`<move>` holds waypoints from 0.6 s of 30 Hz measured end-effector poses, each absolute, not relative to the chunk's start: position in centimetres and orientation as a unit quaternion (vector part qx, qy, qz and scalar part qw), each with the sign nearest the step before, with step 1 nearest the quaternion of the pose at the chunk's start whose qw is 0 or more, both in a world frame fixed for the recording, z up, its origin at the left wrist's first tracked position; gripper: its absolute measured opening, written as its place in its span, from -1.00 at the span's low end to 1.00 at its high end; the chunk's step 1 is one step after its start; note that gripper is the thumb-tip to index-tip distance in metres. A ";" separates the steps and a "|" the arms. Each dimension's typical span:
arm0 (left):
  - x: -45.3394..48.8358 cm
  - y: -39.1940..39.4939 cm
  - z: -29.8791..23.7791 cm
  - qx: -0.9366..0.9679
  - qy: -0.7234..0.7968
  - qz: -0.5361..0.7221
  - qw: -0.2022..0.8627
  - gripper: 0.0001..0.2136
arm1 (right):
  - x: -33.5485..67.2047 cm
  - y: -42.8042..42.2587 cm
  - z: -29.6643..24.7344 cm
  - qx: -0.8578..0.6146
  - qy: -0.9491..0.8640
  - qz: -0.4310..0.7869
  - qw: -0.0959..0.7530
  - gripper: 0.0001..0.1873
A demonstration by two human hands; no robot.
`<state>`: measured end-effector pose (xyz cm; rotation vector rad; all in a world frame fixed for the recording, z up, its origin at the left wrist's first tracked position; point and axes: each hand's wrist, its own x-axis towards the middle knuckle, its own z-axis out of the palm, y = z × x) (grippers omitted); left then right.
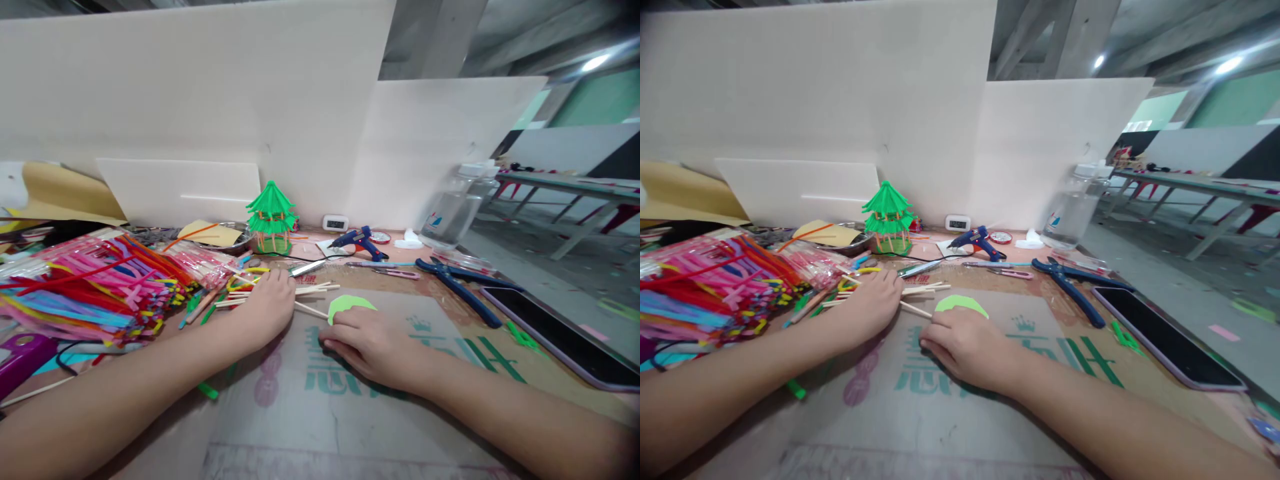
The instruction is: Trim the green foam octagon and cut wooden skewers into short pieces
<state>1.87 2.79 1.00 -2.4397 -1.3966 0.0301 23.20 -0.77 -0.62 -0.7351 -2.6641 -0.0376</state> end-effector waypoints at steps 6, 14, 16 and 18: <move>0.8 3.0 2.1 -0.853 -0.509 -0.013 0.116 -0.69 | 23.2 -0.8 -1.0 -0.252 -0.940 -0.043 0.224 -0.80; -0.1 3.0 3.1 -0.868 -0.490 -0.045 0.059 -0.67 | 22.7 -0.4 -1.2 -0.246 -0.943 -0.062 0.217 -0.80; -2.3 2.4 4.9 -0.867 -0.493 -0.041 0.058 -0.60 | 22.8 -0.4 -1.1 -0.244 -0.943 -0.065 0.215 -0.80; -6.0 1.8 7.1 -0.864 -0.500 -0.025 0.053 -0.57 | 22.8 -0.4 -1.0 -0.241 -0.944 -0.066 0.215 -0.79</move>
